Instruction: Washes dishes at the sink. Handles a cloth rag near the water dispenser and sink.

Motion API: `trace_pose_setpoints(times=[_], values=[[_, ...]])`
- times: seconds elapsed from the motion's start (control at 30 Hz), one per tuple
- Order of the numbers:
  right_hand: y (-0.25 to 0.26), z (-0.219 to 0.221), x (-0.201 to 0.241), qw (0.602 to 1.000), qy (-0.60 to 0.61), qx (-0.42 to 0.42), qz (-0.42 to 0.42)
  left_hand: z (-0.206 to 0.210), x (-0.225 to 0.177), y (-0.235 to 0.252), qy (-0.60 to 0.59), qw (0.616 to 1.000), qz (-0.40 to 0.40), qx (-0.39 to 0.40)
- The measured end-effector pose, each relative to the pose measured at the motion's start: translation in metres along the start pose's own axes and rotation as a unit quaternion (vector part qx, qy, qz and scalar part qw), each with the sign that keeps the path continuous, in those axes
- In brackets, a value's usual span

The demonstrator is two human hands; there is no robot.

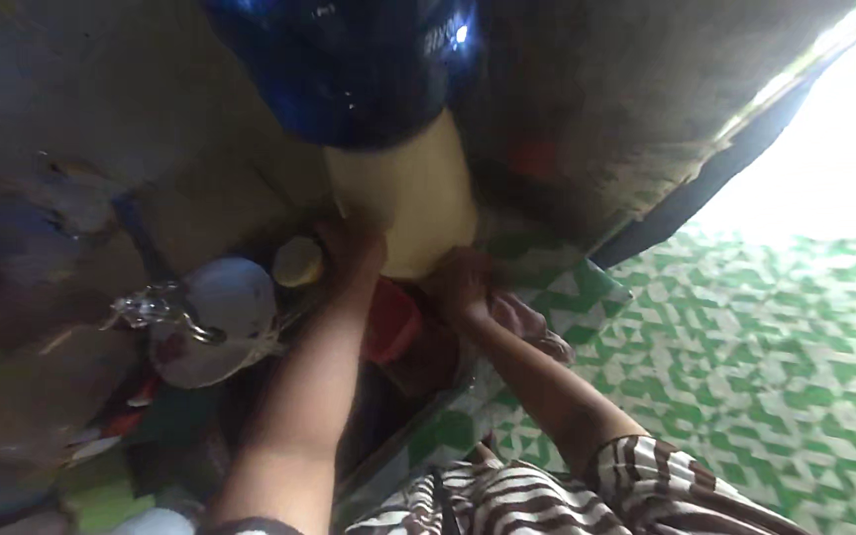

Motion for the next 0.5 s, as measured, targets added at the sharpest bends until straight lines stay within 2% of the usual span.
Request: trace_pose_setpoints(times=[0.13,0.3,0.4,0.5], values=[[0.005,-0.017,-0.048,0.998,-0.053,0.0,0.017,0.003,0.003,0.0,0.0,1.0,-0.001,0.002],[0.004,-0.048,-0.11,0.988,-0.109,-0.087,0.062,0.0,0.014,-0.011,-0.065,0.998,0.009,0.011],[-0.035,-0.039,-0.108,0.99,-0.091,-0.081,0.066,0.004,0.03,-0.026,-0.128,0.992,0.018,-0.007],[-0.092,0.0,-0.092,0.997,-0.042,-0.068,0.021,0.021,0.049,-0.051,-0.237,0.965,0.059,-0.092]])
Point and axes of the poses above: each hand's wrist, its own y-axis towards the middle knuckle, its own z-axis out of the palm, x = y × z, the point moved 4 cm from there along y, towards the middle knuckle, and after that the axes turned 3 degrees about -y, right-handed, at the moved point
